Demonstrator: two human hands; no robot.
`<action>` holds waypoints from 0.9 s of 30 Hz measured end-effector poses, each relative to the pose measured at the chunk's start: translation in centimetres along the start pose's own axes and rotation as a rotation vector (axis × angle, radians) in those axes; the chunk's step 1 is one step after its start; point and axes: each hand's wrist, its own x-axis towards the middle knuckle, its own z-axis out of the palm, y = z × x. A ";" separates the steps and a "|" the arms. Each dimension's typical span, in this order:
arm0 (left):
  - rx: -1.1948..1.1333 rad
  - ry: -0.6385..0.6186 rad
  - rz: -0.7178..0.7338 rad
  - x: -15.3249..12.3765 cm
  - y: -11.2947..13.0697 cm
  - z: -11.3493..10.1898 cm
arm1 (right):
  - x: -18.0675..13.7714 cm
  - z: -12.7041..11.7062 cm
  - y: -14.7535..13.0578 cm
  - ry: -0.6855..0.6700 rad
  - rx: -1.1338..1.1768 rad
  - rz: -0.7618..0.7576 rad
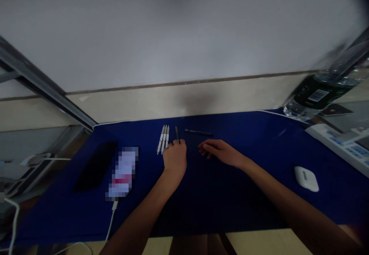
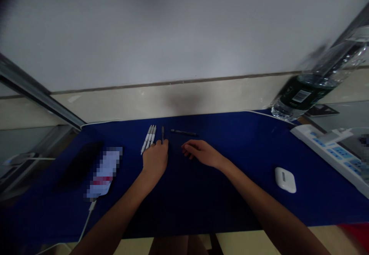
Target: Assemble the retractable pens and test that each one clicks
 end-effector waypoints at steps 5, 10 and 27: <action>-0.005 -0.006 0.000 -0.1 0.0 -0.3 | 0.0 0.0 -0.1 -0.001 0.000 0.009; -0.020 0.039 0.017 0.0 0.0 0.2 | 0.0 0.0 0.0 -0.007 -0.020 0.006; -0.024 0.057 -0.051 0.5 -0.9 -0.1 | -0.1 0.0 -0.5 -0.004 -0.061 0.006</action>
